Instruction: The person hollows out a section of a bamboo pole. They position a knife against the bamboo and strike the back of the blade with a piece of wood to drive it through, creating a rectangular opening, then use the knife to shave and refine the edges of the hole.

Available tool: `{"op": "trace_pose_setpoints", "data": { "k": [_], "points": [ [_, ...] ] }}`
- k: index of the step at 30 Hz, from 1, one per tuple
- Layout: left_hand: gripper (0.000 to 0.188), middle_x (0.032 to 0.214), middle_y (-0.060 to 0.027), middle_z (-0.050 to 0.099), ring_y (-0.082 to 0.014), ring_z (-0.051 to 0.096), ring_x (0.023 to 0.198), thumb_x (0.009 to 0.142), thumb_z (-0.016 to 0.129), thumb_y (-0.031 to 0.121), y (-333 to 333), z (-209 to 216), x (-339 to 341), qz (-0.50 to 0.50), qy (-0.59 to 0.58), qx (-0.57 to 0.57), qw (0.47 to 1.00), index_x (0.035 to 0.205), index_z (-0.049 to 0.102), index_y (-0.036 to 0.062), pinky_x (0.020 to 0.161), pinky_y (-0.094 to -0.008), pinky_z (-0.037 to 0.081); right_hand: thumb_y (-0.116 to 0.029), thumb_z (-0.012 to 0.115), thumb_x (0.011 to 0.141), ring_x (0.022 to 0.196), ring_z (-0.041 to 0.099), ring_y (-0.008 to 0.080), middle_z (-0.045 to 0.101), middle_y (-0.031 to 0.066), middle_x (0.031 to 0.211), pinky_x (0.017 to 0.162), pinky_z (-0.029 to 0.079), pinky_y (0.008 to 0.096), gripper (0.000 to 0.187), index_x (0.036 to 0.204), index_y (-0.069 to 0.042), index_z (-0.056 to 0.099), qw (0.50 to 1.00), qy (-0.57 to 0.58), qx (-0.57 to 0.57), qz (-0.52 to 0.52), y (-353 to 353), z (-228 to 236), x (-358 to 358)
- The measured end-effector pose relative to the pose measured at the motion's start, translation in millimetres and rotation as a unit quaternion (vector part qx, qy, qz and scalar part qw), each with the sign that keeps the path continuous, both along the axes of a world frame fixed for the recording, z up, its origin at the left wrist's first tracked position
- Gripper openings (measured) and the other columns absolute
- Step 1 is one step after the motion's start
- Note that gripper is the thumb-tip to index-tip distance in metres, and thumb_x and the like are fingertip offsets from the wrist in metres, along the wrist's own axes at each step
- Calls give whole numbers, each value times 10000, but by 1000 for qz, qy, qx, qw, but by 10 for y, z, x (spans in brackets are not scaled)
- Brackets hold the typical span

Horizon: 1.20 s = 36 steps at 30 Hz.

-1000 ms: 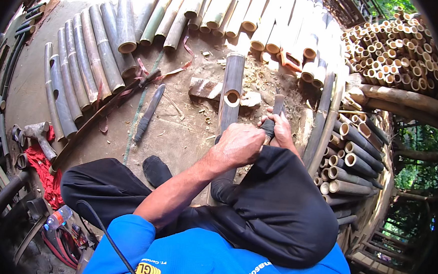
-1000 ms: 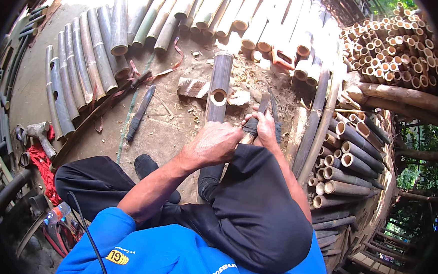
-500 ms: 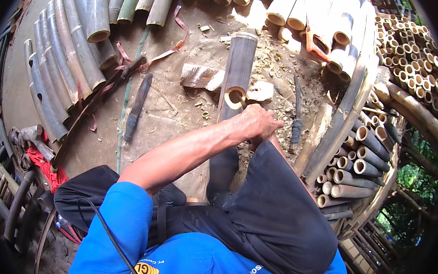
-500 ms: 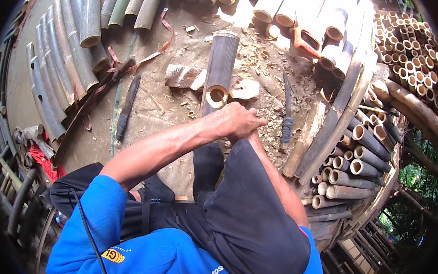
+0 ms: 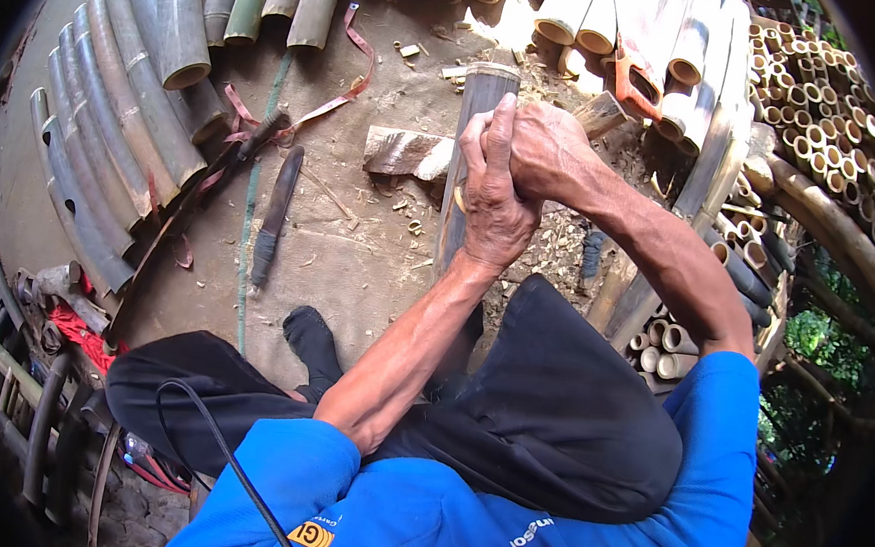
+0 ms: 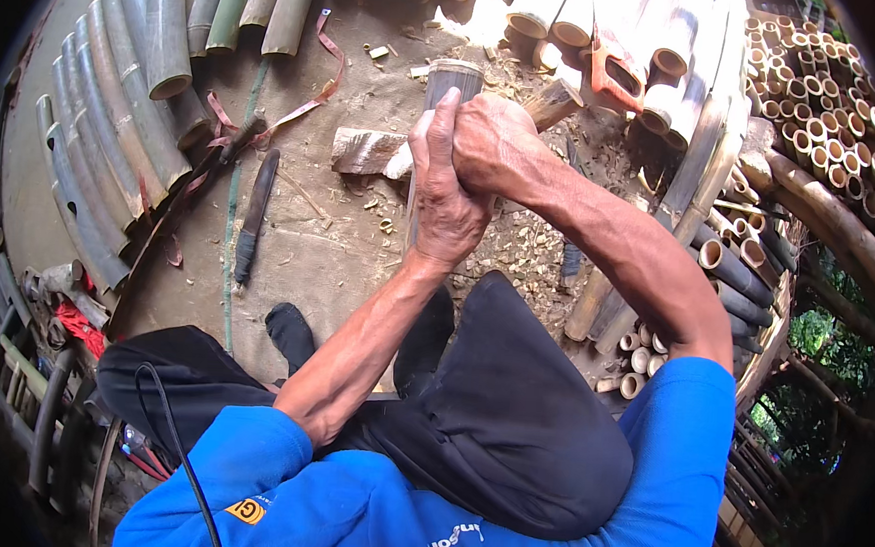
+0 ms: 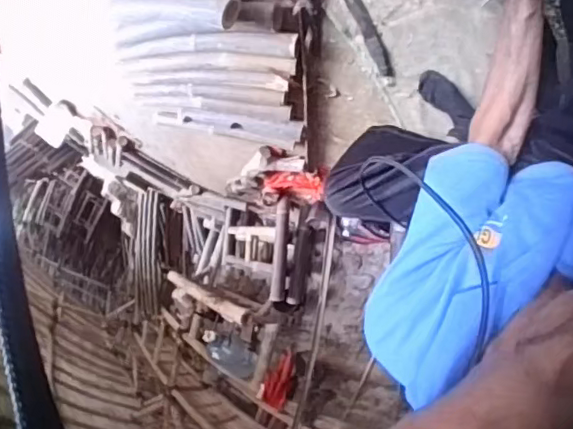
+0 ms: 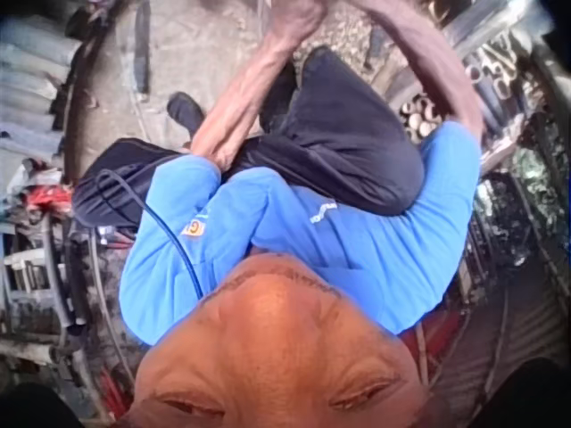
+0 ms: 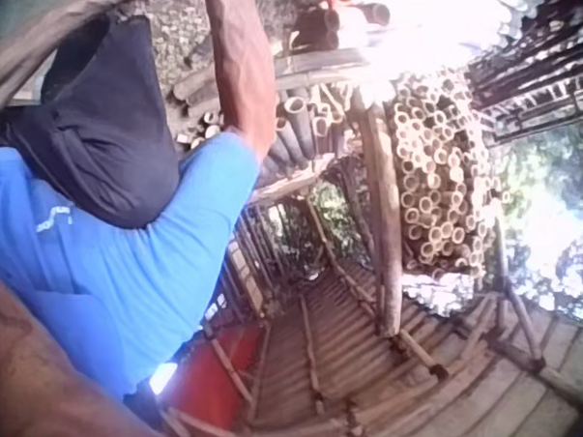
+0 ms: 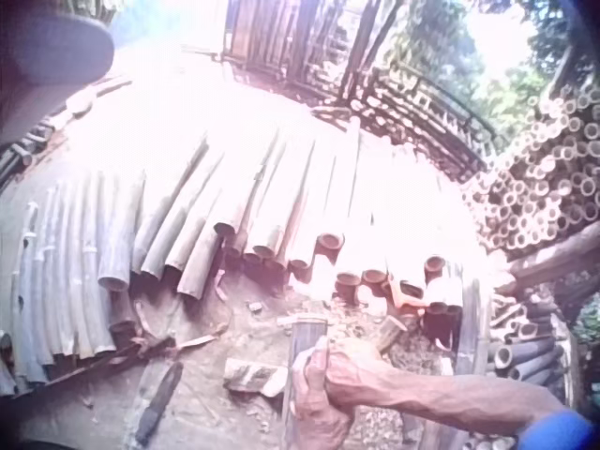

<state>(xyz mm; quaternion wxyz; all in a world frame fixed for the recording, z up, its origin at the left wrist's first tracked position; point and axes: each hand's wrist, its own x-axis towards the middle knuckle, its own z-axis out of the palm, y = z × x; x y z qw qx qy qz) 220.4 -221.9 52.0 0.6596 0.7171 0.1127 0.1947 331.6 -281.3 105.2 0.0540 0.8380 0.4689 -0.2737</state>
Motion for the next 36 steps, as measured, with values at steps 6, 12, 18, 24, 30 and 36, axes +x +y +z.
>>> {"op": "trace_pose_setpoints", "data": {
  "k": [6, 12, 18, 24, 30, 36],
  "points": [
    [1078, 1497, -310, 342, -513, 404, 1387, 680, 704, -108, -361, 75, -303, -98, 17, 105, 990, 1637, 243, 80, 1173, -544, 365, -218, 718, 848, 888, 714, 363, 692, 147, 945, 725, 587, 486, 366, 1159, -52, 618, 996, 38, 83, 1, -739, -46, -301],
    [1131, 1495, -309, 377, -515, 509, 1302, 634, 667, -127, -67, 190, -416, -252, 50, 101, 961, 1635, 283, 232, 1064, -537, 484, -209, 727, 839, 985, 682, 428, 671, 221, 1135, 822, 563, 508, 447, 1240, -48, 613, 963, 170, 95, -188, -1155, -452, -950],
    [1008, 1487, -265, 486, -439, 551, 1319, 673, 735, 88, 669, 220, -229, -547, 15, 287, 786, 1600, 357, 200, 1128, -466, 463, -270, 770, 873, 1163, 628, 220, 625, 103, 1216, 1034, 490, 345, 577, 1381, -79, 571, 725, 191, 148, -645, 51, -869, -1919],
    [797, 1235, -327, 606, -495, 629, 1183, 748, 705, 128, 1261, 765, -1421, -382, 454, 103, 798, 1437, 364, -80, 1006, -512, 521, -409, 352, 1143, 1017, 662, 188, 684, 96, 1068, 896, 539, 412, 424, 1138, -70, 607, 250, 633, 388, -621, -96, -423, -2109],
    [318, 908, -227, 685, -385, 732, 847, 778, 735, 98, 1543, 866, -981, -395, 363, 514, 669, 994, 519, 7, 703, -465, 580, -397, 367, 1131, 804, 691, 347, 687, 220, 1078, 664, 605, 466, 420, 1163, -30, 568, 49, 696, 351, -625, 38, -788, -1932],
    [182, 776, -221, 692, -367, 737, 777, 798, 659, 26, 1319, 1276, -60, -492, 300, 561, 595, 949, 568, -22, 668, -462, 583, -349, 437, 1121, 810, 701, 312, 692, 184, 1034, 709, 647, 432, 401, 1160, 6, 619, -103, 693, 394, -595, 21, -727, -1812]
  ]
}}
